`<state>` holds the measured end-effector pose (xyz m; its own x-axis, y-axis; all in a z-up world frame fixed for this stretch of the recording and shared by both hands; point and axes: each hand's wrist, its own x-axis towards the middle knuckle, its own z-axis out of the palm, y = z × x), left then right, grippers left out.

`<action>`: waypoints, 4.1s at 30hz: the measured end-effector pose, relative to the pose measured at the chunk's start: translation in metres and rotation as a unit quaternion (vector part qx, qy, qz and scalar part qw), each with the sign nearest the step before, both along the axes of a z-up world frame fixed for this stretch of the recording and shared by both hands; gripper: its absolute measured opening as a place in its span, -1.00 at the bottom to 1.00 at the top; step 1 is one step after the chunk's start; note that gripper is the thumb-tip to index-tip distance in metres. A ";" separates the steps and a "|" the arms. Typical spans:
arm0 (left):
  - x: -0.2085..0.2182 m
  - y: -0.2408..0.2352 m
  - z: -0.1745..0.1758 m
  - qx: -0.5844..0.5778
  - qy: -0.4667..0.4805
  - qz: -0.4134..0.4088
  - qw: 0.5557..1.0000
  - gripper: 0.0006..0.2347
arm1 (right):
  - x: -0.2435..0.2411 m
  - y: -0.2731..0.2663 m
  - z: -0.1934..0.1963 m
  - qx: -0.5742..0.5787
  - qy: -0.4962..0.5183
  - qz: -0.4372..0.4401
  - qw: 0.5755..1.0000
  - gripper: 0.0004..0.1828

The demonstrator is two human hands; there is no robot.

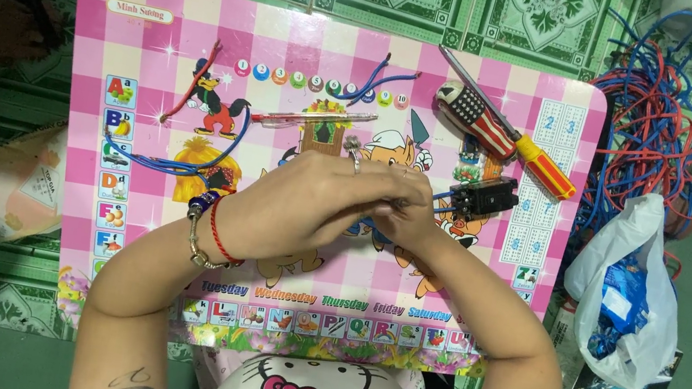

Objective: The person uses a screwdriver to unscrew and remove the cover plate of a white electrical outlet. They then manipulate the internal components and wires of the outlet while it rests on a pink children's play mat.

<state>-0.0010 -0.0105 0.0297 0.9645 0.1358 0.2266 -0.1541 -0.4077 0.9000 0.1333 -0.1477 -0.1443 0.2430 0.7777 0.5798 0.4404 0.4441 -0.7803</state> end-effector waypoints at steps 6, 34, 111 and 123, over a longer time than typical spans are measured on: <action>-0.003 -0.001 -0.031 0.040 -0.042 0.045 0.997 -0.91 | 0.004 0.001 -0.010 0.068 -0.097 -0.002 0.993 -0.64; 0.003 -0.010 -0.026 -0.018 -0.081 0.030 0.996 -0.74 | 0.058 -0.025 -0.117 0.066 -0.063 0.033 0.995 -0.74; -0.015 -0.022 -0.139 0.366 0.041 0.131 0.920 -0.86 | 0.001 -0.011 -0.006 -0.044 0.107 -0.020 0.993 -0.76; -0.007 -0.028 -0.153 0.498 0.095 0.037 0.861 -0.80 | 0.002 -0.017 -0.020 -0.035 0.124 -0.028 0.991 -0.75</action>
